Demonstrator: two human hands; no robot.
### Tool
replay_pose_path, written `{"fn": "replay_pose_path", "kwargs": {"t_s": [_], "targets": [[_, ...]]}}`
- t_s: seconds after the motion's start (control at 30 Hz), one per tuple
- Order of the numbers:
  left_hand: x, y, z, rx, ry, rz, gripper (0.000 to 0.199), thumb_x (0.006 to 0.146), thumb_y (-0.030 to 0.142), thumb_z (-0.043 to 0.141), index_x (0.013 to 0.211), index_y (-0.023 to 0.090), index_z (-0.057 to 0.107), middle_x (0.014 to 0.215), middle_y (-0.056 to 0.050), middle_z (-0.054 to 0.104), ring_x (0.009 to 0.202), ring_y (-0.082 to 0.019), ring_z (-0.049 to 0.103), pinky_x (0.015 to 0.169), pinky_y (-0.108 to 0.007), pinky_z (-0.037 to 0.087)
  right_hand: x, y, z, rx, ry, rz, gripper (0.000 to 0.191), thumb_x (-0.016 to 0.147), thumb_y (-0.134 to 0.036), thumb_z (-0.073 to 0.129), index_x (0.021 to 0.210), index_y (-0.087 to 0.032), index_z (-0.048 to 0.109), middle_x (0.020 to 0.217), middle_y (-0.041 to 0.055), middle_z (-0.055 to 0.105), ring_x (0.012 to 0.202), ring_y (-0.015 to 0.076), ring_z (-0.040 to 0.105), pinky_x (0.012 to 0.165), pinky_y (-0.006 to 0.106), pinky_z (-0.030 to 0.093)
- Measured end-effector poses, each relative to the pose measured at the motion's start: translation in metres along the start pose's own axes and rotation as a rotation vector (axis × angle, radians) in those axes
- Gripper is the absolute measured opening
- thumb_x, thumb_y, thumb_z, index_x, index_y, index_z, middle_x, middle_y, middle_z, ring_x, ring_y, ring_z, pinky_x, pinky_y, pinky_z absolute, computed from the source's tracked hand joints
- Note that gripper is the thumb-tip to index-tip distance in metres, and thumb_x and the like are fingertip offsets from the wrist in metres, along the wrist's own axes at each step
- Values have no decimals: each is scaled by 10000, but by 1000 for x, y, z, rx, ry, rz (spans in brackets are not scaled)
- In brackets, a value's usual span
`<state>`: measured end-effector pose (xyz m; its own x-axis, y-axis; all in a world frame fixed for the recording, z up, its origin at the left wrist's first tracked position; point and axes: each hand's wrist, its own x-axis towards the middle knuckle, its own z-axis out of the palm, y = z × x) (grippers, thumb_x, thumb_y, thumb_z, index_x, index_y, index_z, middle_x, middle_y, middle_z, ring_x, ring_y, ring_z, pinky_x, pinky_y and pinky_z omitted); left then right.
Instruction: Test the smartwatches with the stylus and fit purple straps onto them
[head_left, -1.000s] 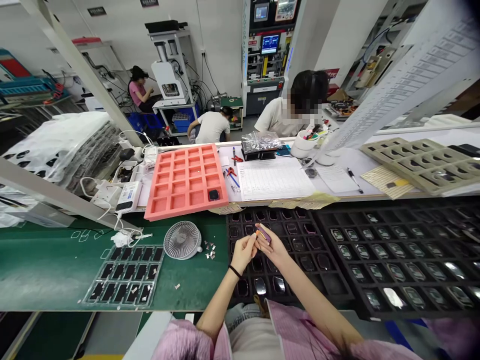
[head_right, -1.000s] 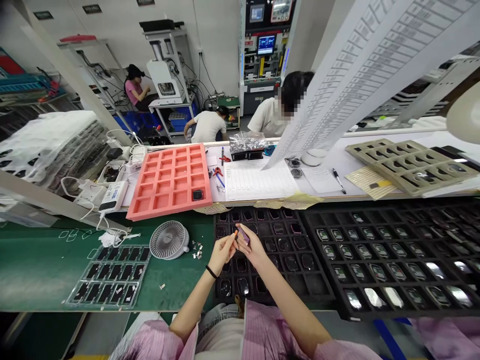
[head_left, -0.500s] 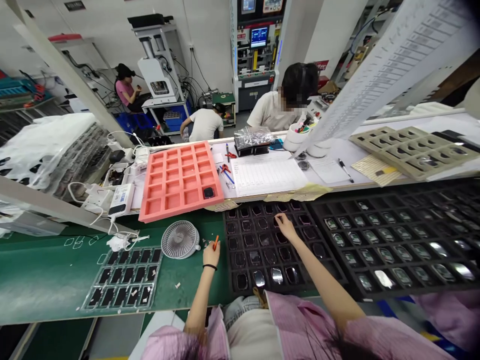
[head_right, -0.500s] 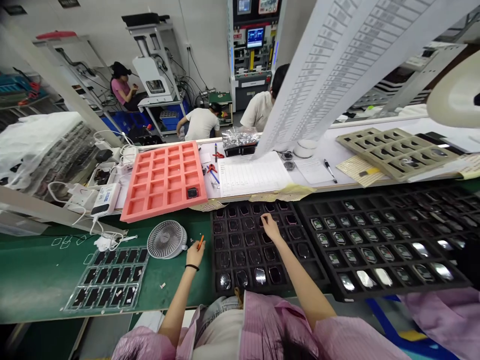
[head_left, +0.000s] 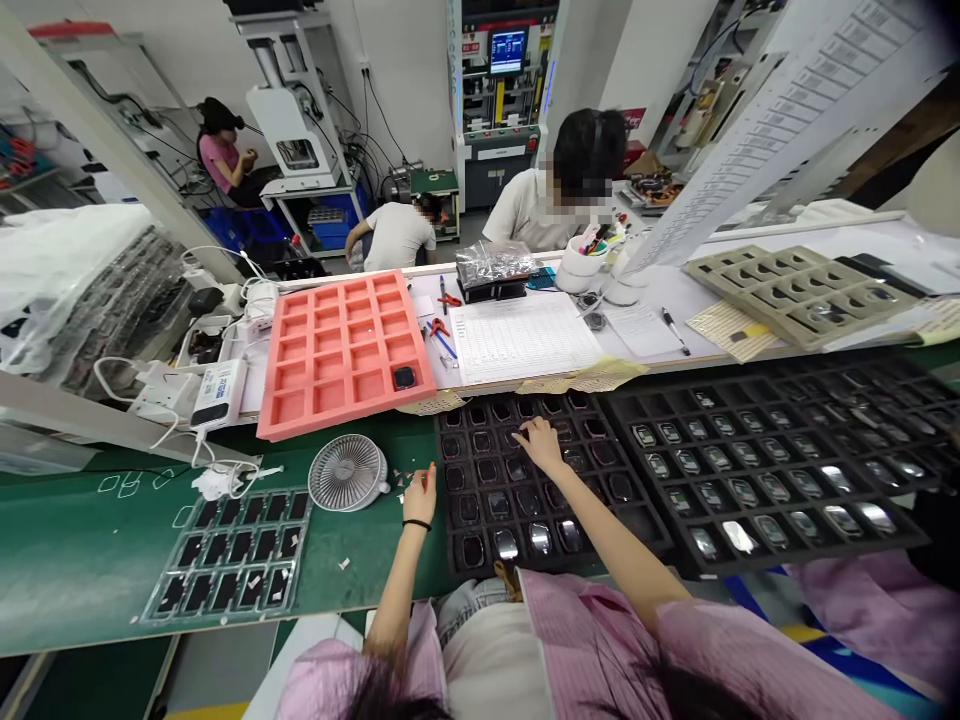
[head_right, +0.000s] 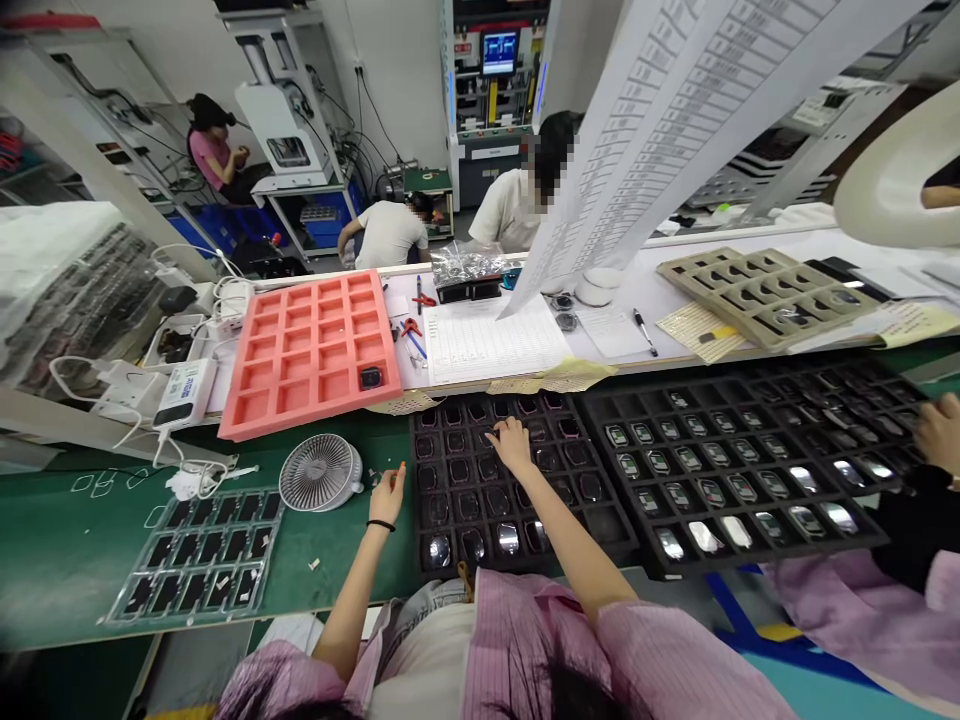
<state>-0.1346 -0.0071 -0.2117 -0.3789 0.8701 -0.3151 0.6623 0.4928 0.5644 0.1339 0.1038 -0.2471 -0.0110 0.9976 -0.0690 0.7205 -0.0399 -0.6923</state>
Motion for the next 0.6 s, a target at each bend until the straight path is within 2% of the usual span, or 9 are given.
{"fn": "replay_pose_path", "kwargs": {"t_s": [0.17, 0.23, 0.3, 0.37, 0.43, 0.6], "targets": [[-8, 25, 8, -129, -75, 116, 268, 939, 352, 399, 918, 177, 600, 660, -16, 633, 650, -169, 625, 601, -228, 386, 0, -24, 16, 153, -115, 3, 210, 769, -392, 645, 777, -185, 612, 951, 137, 590, 1074, 336, 505, 872, 456, 397], [-12, 35, 10, -231, -111, 165, 257, 931, 336, 392, 902, 175, 590, 603, 14, 577, 591, -140, 576, 589, -217, 373, -3, -34, 16, 297, -189, -4, 259, 769, -458, 625, 791, -200, 604, 830, 82, 598, 924, 287, 579, 775, 400, 446], [-17, 46, 12, -363, -163, 232, 268, 920, 346, 382, 874, 172, 582, 555, 42, 516, 533, -113, 516, 574, -206, 365, -12, -45, 13, 476, -266, 0, 328, 766, -518, 596, 886, -212, 596, 718, 23, 574, 726, 226, 607, 631, 337, 459], [-21, 57, 12, -477, -229, 294, 319, 907, 396, 376, 823, 167, 582, 522, 58, 466, 483, -93, 450, 542, -199, 351, -23, -58, 9, 665, -327, 15, 415, 765, -557, 568, 1008, -221, 560, 691, -7, 565, 598, 181, 591, 507, 284, 421], [-24, 69, 12, -551, -283, 317, 394, 887, 469, 373, 765, 160, 586, 497, 64, 431, 447, -81, 394, 500, -198, 325, -35, -71, 4, 841, -363, 38, 444, 768, -569, 556, 1055, -232, 521, 697, -16, 572, 536, 150, 565, 435, 248, 372], [-27, 88, 9, -628, -332, 301, 498, 830, 594, 393, 675, 155, 572, 443, 70, 394, 400, -64, 332, 438, -199, 264, -52, -103, -8, 1142, -367, 125, 313, 757, -495, 642, 868, -238, 502, 548, -83, 484, 393, 75, 426, 370, 191, 275]]}}
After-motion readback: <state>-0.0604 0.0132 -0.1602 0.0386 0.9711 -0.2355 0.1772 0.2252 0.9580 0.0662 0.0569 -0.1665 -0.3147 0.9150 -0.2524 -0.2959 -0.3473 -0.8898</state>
